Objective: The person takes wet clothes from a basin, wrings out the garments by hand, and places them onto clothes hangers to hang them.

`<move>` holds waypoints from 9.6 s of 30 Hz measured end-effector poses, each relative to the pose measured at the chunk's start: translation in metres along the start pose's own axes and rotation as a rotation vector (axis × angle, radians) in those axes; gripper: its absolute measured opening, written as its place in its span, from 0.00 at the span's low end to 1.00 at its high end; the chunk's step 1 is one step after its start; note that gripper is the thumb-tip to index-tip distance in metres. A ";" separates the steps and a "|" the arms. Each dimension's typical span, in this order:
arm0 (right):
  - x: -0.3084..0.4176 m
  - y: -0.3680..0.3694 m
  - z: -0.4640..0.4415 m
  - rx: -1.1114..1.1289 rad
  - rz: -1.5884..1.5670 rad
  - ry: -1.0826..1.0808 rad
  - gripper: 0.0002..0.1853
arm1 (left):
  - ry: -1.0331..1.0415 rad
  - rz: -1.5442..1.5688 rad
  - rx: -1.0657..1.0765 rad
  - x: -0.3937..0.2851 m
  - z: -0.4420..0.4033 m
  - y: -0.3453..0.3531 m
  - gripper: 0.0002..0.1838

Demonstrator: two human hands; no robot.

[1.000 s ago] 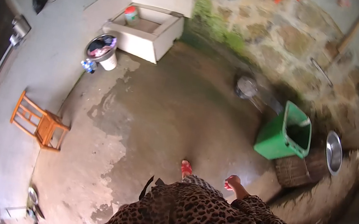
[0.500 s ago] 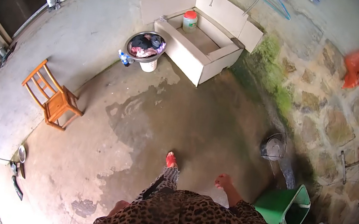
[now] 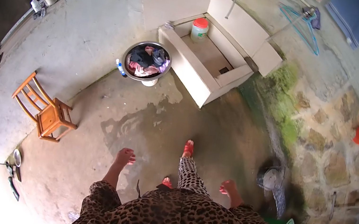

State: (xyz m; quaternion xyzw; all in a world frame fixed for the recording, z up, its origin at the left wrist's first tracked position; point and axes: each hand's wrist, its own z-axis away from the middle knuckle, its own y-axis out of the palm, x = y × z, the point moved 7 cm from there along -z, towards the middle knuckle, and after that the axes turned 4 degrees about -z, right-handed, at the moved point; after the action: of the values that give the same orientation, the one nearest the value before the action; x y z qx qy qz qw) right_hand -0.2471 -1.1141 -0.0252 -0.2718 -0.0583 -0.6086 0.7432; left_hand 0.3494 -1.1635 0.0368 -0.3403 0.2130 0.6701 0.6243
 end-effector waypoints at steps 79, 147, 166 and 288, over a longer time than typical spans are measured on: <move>0.850 0.331 -0.373 -0.596 0.458 -0.305 0.18 | -0.298 -0.107 0.291 -0.371 -0.816 -0.166 0.15; 0.813 0.473 0.326 1.157 -0.356 -0.590 0.38 | 0.475 1.728 0.318 -0.458 -0.138 -0.300 0.35; 0.896 0.379 0.438 1.168 0.014 -1.218 0.31 | 0.857 0.799 -0.037 -0.622 0.044 -0.267 0.21; 0.862 0.253 0.420 0.805 -0.512 -0.962 0.04 | 0.378 0.428 0.279 -0.594 0.000 -0.286 0.20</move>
State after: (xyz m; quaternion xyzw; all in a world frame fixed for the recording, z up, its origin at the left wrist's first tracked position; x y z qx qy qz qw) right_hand 0.3096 -1.6391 0.6059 -0.1921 -0.6671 -0.5074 0.5104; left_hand 0.6231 -1.5370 0.5054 -0.3172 0.4819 0.6754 0.4593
